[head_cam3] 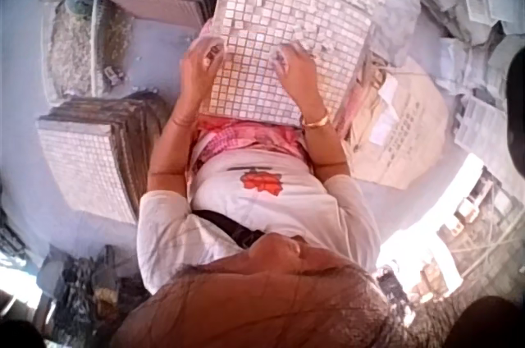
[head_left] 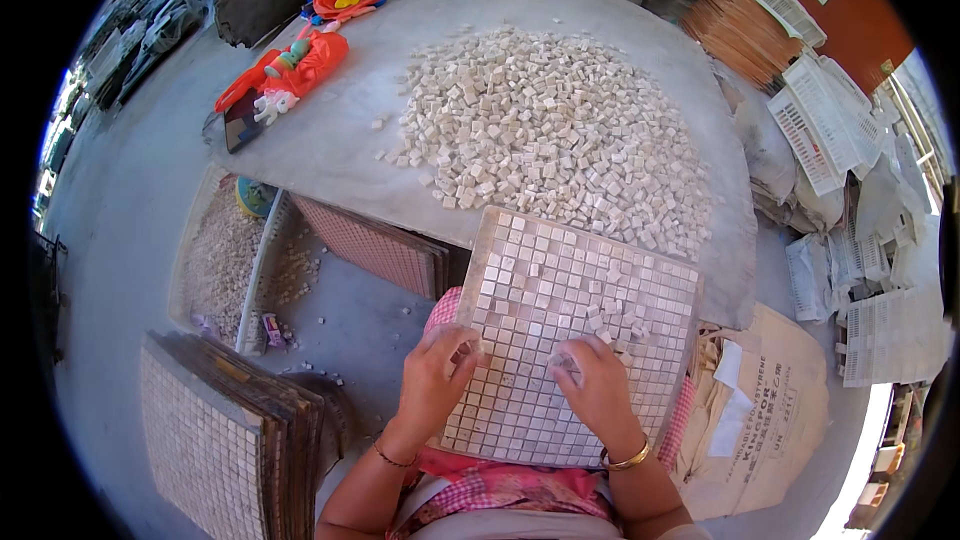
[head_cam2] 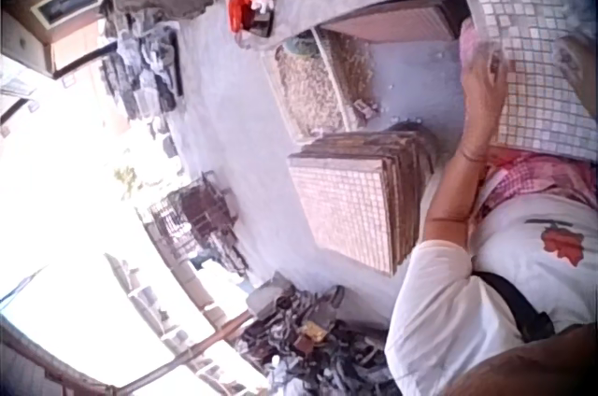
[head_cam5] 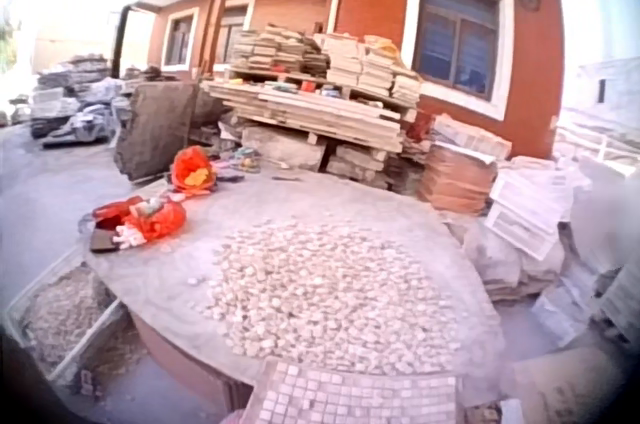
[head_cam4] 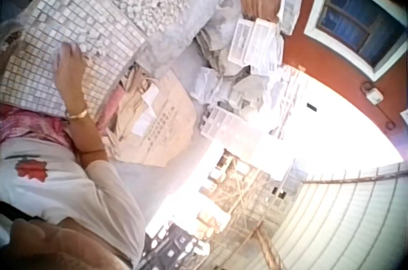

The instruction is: The person places small white cubes onto a grid board, filling the squares by hand. They pick up cubes from a large pile on a table and arrange them into the grid, occasionally adjusting the board's position.

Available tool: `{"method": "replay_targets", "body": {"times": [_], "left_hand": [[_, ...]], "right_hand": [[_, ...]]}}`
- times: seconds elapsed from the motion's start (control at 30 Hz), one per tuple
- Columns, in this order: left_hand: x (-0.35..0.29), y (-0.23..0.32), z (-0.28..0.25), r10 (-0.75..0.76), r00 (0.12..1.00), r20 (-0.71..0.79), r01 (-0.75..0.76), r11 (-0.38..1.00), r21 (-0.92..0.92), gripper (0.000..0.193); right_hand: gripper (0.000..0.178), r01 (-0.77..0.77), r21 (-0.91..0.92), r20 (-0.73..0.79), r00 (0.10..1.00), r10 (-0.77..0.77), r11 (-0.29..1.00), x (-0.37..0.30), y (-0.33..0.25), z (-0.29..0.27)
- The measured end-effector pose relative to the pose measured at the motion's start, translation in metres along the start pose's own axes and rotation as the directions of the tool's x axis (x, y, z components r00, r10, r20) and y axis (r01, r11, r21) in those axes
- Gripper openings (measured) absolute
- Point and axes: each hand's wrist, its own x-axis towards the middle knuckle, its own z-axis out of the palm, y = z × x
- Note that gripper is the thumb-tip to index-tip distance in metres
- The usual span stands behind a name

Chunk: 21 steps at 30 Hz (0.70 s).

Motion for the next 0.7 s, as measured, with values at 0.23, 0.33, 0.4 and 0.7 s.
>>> {"method": "replay_targets", "body": {"times": [0.23, 0.33, 0.4, 0.7], "left_hand": [[-0.047, -0.024, -0.027, -0.072, 0.996, -0.054, 0.077, 0.993, 0.089, 0.021], [-0.051, -0.027, -0.024, -0.040, 0.998, -0.049, 0.043, 0.997, 0.071, 0.021], [-0.051, -0.027, -0.022, -0.031, 0.999, -0.044, 0.033, 0.998, 0.049, 0.021], [-0.044, -0.029, -0.019, 0.067, 0.997, -0.045, -0.065, 0.997, 0.037, 0.024]], "right_hand": [[0.030, 0.220, 0.072, 0.137, 0.964, -0.228, 0.973, 0.010, -0.028, 0.031], [0.029, 0.246, 0.047, 0.141, 0.958, -0.250, 0.968, 0.021, -0.037, 0.036], [0.027, 0.263, 0.036, 0.127, 0.956, -0.266, 0.964, 0.026, -0.038, 0.040], [0.012, 0.279, 0.020, 0.114, 0.953, -0.279, 0.960, 0.028, -0.034, 0.048]]}}
